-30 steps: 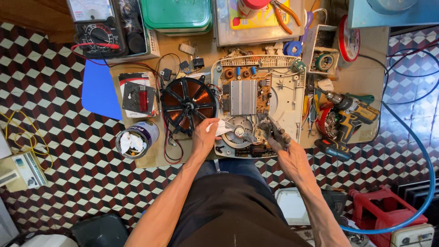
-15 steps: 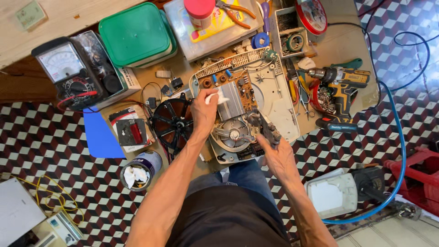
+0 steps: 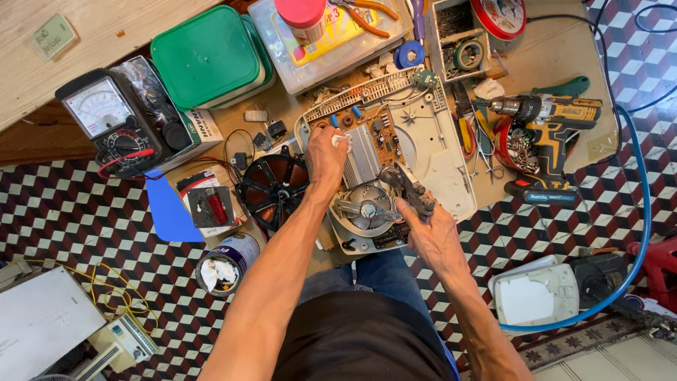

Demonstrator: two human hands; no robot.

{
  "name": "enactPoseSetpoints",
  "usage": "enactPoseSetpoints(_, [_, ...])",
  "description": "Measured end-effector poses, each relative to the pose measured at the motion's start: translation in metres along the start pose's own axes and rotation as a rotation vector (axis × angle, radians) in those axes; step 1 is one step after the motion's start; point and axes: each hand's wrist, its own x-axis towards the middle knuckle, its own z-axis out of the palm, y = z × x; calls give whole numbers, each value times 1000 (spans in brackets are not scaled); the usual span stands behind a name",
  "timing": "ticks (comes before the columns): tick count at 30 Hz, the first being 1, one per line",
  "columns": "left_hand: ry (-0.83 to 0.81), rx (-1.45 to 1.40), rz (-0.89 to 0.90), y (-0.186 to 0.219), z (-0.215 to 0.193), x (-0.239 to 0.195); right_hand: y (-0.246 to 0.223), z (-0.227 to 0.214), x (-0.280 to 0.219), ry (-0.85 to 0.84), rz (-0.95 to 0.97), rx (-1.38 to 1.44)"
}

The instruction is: The person disassembles an electronic device, removes a copper coil, and cleans internal components with a cloth and compressed air. They then reassemble parts and adjust small components with a screwdriver.

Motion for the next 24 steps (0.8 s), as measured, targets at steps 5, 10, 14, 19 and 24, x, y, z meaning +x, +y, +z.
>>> enactPoseSetpoints(5, [-40, 93, -58, 16, 3, 2, 2, 0, -4, -13, -12, 34])
enactPoseSetpoints(10, [-120, 297, 355, 24, -15, -29, 3, 0, -11, 6, -33, 38])
enactPoseSetpoints(14, [-307, 383, 503, 9, -31, -24, 13, 3, -16, -22, -25, 80])
enactPoseSetpoints(19, [-353, 169, 447, -1, -25, -39, 16, 13, -16, 17, -57, 122])
enactPoseSetpoints(24, [-305, 246, 483, -6, -10, -73, 21, 11, -10, 45, -68, 122])
